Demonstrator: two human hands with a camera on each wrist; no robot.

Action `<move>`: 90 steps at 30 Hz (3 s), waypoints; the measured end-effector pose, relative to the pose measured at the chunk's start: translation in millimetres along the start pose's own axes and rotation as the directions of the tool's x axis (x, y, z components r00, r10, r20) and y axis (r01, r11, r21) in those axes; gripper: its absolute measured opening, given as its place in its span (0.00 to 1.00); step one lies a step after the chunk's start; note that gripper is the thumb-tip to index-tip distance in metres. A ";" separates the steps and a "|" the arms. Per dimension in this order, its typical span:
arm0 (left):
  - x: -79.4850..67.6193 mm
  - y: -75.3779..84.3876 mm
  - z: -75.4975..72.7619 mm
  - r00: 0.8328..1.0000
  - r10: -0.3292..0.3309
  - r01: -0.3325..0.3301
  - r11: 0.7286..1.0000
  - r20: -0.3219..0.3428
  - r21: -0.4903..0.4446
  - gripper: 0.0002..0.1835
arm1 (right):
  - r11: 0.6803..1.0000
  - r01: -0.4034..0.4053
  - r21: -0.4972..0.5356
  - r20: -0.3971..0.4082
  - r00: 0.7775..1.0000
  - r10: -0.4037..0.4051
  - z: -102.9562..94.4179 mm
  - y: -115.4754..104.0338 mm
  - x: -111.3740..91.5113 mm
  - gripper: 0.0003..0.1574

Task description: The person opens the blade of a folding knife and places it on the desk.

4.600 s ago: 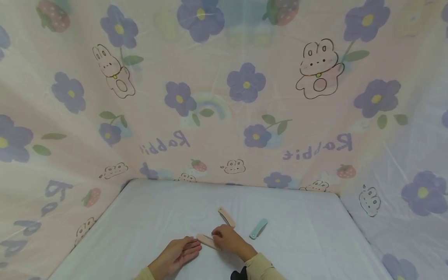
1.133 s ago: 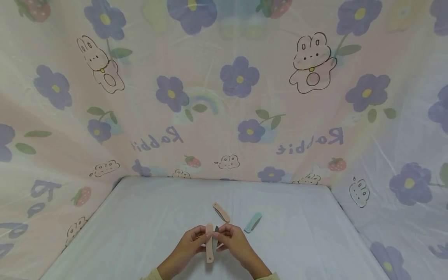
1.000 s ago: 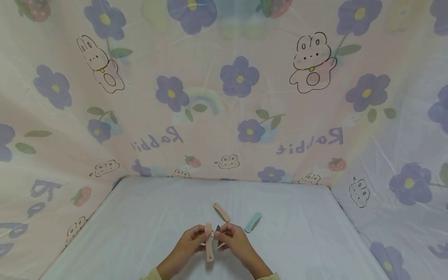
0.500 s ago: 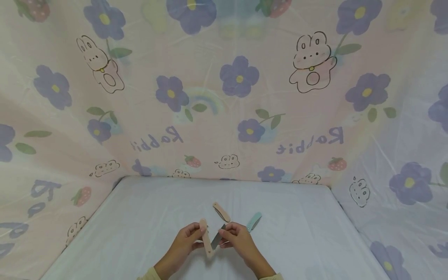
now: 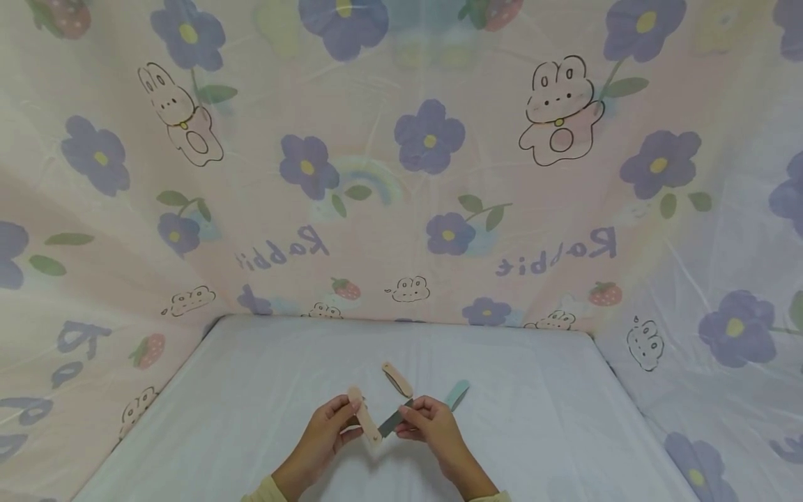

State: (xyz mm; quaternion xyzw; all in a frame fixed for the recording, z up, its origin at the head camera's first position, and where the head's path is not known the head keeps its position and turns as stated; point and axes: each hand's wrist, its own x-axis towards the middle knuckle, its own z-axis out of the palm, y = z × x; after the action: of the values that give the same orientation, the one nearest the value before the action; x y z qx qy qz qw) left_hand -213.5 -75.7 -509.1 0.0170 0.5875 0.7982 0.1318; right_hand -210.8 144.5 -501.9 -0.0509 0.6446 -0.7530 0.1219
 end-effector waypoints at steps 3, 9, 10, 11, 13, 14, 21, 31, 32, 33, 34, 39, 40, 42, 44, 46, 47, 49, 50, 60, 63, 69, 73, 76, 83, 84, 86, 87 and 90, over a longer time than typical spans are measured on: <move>0.1 -0.1 -1.3 1.000 -0.004 0.004 1.000 -0.011 -0.027 0.27 | 1.000 0.002 0.016 -0.006 1.000 -0.002 -1.1 0.8 -0.3 0.16; -1.3 0.7 -2.5 0.999 -0.005 0.002 0.996 -0.034 -0.088 0.28 | 0.998 -0.001 0.055 -0.029 1.000 0.003 -1.6 0.7 -0.7 0.16; -1.6 1.0 -2.5 0.999 -0.004 0.001 0.995 -0.037 -0.097 0.28 | 0.998 0.000 0.062 -0.031 1.000 0.002 -1.5 0.5 -0.9 0.15; -1.9 1.3 -2.5 0.999 -0.005 0.001 0.994 -0.040 -0.107 0.28 | 0.998 0.000 0.070 -0.034 0.999 0.002 -1.4 0.1 -1.1 0.16; -2.4 2.2 -2.4 0.999 -0.010 0.003 0.992 -0.051 -0.123 0.28 | 0.996 0.002 0.085 -0.039 0.999 0.002 -1.0 -0.4 -1.5 0.16; -2.5 2.6 -2.4 0.998 -0.015 0.007 0.991 -0.058 -0.134 0.29 | 0.996 0.001 0.092 -0.043 0.999 0.003 -0.8 -0.5 -1.5 0.16; -0.4 2.2 -2.4 0.995 -0.014 -0.008 0.978 -0.104 -0.211 0.22 | 0.983 0.018 0.180 -0.108 0.994 0.001 1.7 0.5 -1.1 0.14; -1.5 3.6 1.4 0.993 0.019 -0.059 0.934 -0.118 -0.352 0.17 | 0.947 0.089 0.310 -0.186 0.982 -0.031 6.9 3.4 -0.7 0.11; -1.8 3.7 1.6 0.993 0.024 -0.066 0.930 -0.119 -0.362 0.17 | 0.940 0.097 0.327 -0.190 0.981 -0.035 7.9 3.7 -0.8 0.10; -2.0 3.6 1.8 0.993 0.032 -0.073 0.928 -0.117 -0.365 0.18 | 0.934 0.103 0.341 -0.194 0.980 -0.037 8.8 4.1 -0.9 0.09; -2.1 3.6 2.2 0.992 0.035 -0.078 0.925 -0.120 -0.373 0.19 | 0.929 0.108 0.355 -0.196 0.980 -0.039 9.8 4.5 -0.9 0.09; -2.7 3.0 4.0 0.990 0.034 -0.087 0.912 -0.139 -0.400 0.23 | 0.907 0.114 0.405 -0.213 0.977 -0.028 14.2 6.8 -0.8 0.07; -2.6 3.0 4.5 0.989 0.025 -0.085 0.907 -0.149 -0.413 0.23 | 0.902 0.112 0.417 -0.217 0.976 -0.021 15.0 7.3 -0.6 0.07; -2.3 2.6 5.1 0.987 0.012 -0.082 0.897 -0.161 -0.434 0.23 | 0.890 0.107 0.444 -0.229 0.973 -0.003 16.9 8.3 -0.3 0.07; -2.1 2.2 5.6 0.986 0.005 -0.082 0.889 -0.169 -0.451 0.24 | 0.880 0.104 0.464 -0.237 0.971 0.010 18.6 9.1 0.0 0.07; -1.9 1.8 5.9 0.984 0.002 -0.086 0.882 -0.179 -0.464 0.24 | 0.875 0.101 0.473 -0.241 0.970 0.018 20.3 9.9 0.3 0.08; -1.8 1.4 6.1 0.983 0.001 -0.089 0.879 -0.184 -0.468 0.24 | 0.874 0.099 0.475 -0.243 0.970 0.022 21.3 10.2 0.3 0.08; -1.6 1.2 6.6 0.981 -0.002 -0.094 0.872 -0.196 -0.480 0.25 | 0.872 0.095 0.480 -0.246 0.969 0.030 22.9 11.1 0.4 0.09; -1.4 1.0 6.8 0.979 -0.005 -0.097 0.869 -0.204 -0.485 0.25 | 0.869 0.096 0.485 -0.248 0.968 0.032 23.8 11.6 0.5 0.09; -0.8 1.3 7.0 0.968 -0.013 -0.123 0.844 -0.249 -0.523 0.19 | 0.827 0.109 0.551 -0.243 0.969 0.035 31.6 14.4 0.3 0.11; -1.5 0.5 5.3 0.969 -0.019 -0.117 0.842 -0.246 -0.527 0.18 | 0.843 0.101 0.529 -0.246 0.969 0.038 32.5 14.8 0.0 0.12; -3.7 -3.2 0.2 0.966 -0.034 -0.110 0.845 -0.257 -0.524 0.19 | 0.878 0.090 0.470 -0.242 0.970 0.030 33.5 17.2 0.3 0.14; -3.4 -3.7 -3.3 0.958 -0.052 -0.109 0.843 -0.281 -0.527 0.19 | 0.896 0.074 0.437 -0.236 0.971 0.035 33.6 19.4 1.8 0.12; -2.8 -3.0 -6.3 0.952 -0.057 -0.116 0.841 -0.300 -0.528 0.19 | 0.916 0.052 0.397 -0.228 0.973 0.043 33.6 20.4 4.4 0.12; -1.6 -1.7 -14.5 0.944 -0.065 -0.119 0.849 -0.324 -0.515 0.18 | 0.941 0.001 0.338 -0.208 0.975 0.074 34.1 23.8 15.4 0.20; -1.3 -2.1 -15.9 0.943 -0.065 -0.118 0.852 -0.327 -0.509 0.19 | 0.940 -0.005 0.340 -0.205 0.976 0.079 34.4 24.7 17.6 0.21; -0.4 -2.9 -19.3 0.941 -0.064 -0.119 0.858 -0.332 -0.500 0.20 | 0.935 -0.014 0.355 -0.196 0.977 0.089 36.2 25.3 21.2 0.24; 0.0 -3.2 -20.9 0.940 -0.062 -0.121 0.860 -0.337 -0.496 0.20 | 0.930 -0.020 0.366 -0.190 0.977 0.096 37.2 25.6 23.4 0.24; 2.4 -4.2 -27.4 0.936 -0.056 -0.128 0.865 -0.346 -0.486 0.20 | 0.914 -0.027 0.405 -0.163 0.981 0.101 40.3 27.0 29.6 0.28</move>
State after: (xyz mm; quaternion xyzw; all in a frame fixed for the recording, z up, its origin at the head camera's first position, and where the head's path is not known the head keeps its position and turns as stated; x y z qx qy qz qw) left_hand -220.0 -99.6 -521.8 -0.1482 0.3736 0.9156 0.0101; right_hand -226.8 94.7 -524.3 0.0648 0.4865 -0.8660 0.0955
